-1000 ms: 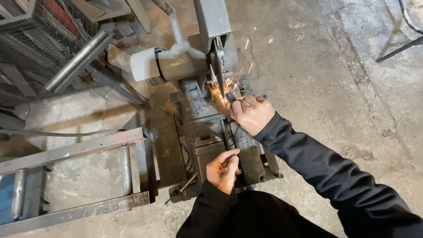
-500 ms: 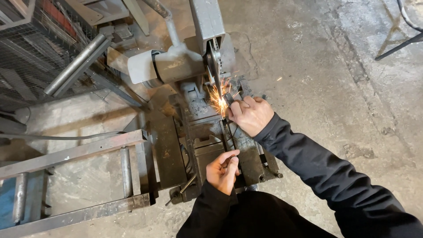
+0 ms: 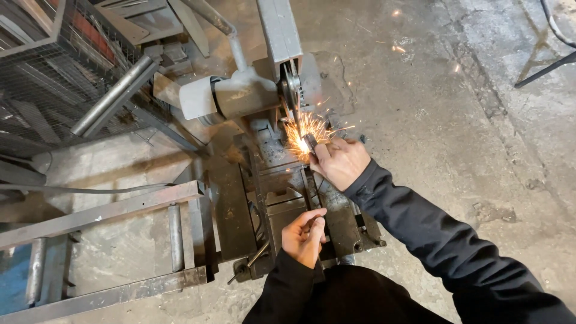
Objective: Grinding and deburring a small metal part using a bench grinder.
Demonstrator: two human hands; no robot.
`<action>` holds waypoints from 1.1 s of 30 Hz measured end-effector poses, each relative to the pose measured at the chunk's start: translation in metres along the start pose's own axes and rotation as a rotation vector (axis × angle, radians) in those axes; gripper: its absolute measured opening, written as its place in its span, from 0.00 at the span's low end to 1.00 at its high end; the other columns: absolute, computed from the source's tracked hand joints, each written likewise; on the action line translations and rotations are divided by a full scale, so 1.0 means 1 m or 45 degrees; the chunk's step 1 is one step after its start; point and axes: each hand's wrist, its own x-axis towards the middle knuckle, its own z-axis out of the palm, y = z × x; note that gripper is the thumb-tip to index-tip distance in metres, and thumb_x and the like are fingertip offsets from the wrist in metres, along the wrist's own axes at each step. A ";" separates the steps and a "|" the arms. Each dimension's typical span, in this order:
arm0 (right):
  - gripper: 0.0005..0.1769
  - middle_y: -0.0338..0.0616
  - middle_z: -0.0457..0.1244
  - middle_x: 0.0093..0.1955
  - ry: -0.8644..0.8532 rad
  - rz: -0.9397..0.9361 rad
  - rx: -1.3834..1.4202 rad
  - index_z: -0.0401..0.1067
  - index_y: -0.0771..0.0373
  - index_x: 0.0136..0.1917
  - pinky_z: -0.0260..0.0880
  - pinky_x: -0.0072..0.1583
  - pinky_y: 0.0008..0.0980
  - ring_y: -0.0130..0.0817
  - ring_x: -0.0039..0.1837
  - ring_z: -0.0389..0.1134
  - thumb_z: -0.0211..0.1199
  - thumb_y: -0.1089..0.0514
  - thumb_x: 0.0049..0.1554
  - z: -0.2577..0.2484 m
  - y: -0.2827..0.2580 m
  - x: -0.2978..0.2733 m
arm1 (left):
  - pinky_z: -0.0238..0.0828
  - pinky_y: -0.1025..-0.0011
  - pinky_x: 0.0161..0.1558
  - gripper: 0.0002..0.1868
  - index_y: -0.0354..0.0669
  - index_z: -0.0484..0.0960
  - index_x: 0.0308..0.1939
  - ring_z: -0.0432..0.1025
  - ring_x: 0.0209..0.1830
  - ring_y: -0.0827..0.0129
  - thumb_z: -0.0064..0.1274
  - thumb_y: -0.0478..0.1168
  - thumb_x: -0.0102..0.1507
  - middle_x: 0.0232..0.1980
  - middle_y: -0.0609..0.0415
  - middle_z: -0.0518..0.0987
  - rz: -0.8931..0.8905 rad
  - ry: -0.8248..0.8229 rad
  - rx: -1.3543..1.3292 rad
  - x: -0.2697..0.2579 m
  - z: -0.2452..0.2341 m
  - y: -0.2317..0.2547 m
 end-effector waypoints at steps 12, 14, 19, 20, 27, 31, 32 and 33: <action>0.18 0.35 0.61 0.29 0.050 0.181 -0.057 0.70 0.55 0.42 0.63 0.35 0.34 0.34 0.34 0.64 0.77 0.50 0.63 -0.033 -0.010 -0.007 | 0.61 0.81 0.24 0.18 0.33 0.91 0.62 0.69 0.23 0.77 0.58 0.26 0.69 0.30 0.56 0.82 0.251 0.017 0.103 -0.011 -0.018 0.019; 0.18 0.35 0.60 0.28 0.041 0.178 -0.079 0.70 0.55 0.42 0.62 0.35 0.34 0.33 0.34 0.63 0.77 0.49 0.63 -0.037 -0.006 -0.010 | 0.62 0.80 0.22 0.15 0.32 0.91 0.60 0.68 0.21 0.78 0.59 0.29 0.70 0.29 0.58 0.81 0.313 0.010 0.055 -0.006 -0.021 0.028; 0.21 0.39 0.58 0.31 0.126 0.223 -0.041 0.69 0.58 0.40 0.58 0.32 0.34 0.35 0.27 0.51 0.81 0.53 0.62 -0.058 0.000 -0.021 | 0.51 0.78 0.20 0.16 0.34 0.95 0.50 0.59 0.16 0.81 0.55 0.41 0.75 0.19 0.65 0.69 0.275 0.074 0.161 -0.021 -0.002 0.047; 0.19 0.39 0.59 0.31 0.144 0.271 -0.001 0.72 0.59 0.41 0.59 0.33 0.36 0.36 0.27 0.54 0.80 0.51 0.63 -0.062 0.005 -0.018 | 0.55 0.78 0.23 0.13 0.35 0.95 0.46 0.62 0.19 0.81 0.57 0.39 0.72 0.23 0.63 0.76 0.333 -0.010 0.169 -0.024 0.008 0.045; 0.16 0.45 0.64 0.30 0.545 0.624 0.314 0.74 0.68 0.38 0.65 0.38 0.35 0.38 0.30 0.58 0.80 0.58 0.56 -0.044 0.138 0.020 | 0.75 0.53 0.37 0.40 0.37 0.72 0.28 0.76 0.28 0.40 0.48 0.76 0.58 0.28 0.39 0.80 0.493 -0.923 1.162 -0.059 0.183 0.051; 0.20 0.40 0.64 0.31 0.517 0.733 0.507 0.73 0.68 0.36 0.67 0.38 0.30 0.29 0.33 0.58 0.81 0.58 0.62 -0.006 0.323 0.000 | 0.77 0.45 0.45 0.39 0.30 0.84 0.35 0.80 0.38 0.28 0.43 0.68 0.67 0.36 0.30 0.85 0.667 -0.812 0.921 -0.047 0.290 0.023; 0.20 0.39 0.66 0.31 0.436 0.868 0.500 0.79 0.68 0.38 0.69 0.39 0.30 0.29 0.32 0.60 0.81 0.51 0.61 0.000 0.375 -0.012 | 0.76 0.51 0.49 0.33 0.35 0.83 0.36 0.80 0.38 0.35 0.41 0.63 0.71 0.35 0.37 0.85 0.714 -0.941 0.835 -0.044 0.309 0.026; 0.22 0.38 0.67 0.30 0.351 1.000 0.494 0.85 0.68 0.41 0.72 0.39 0.31 0.28 0.32 0.62 0.82 0.45 0.60 0.007 0.429 -0.024 | 0.75 0.57 0.53 0.27 0.41 0.83 0.36 0.81 0.38 0.42 0.39 0.58 0.74 0.35 0.45 0.86 0.760 -1.071 0.749 -0.040 0.328 0.029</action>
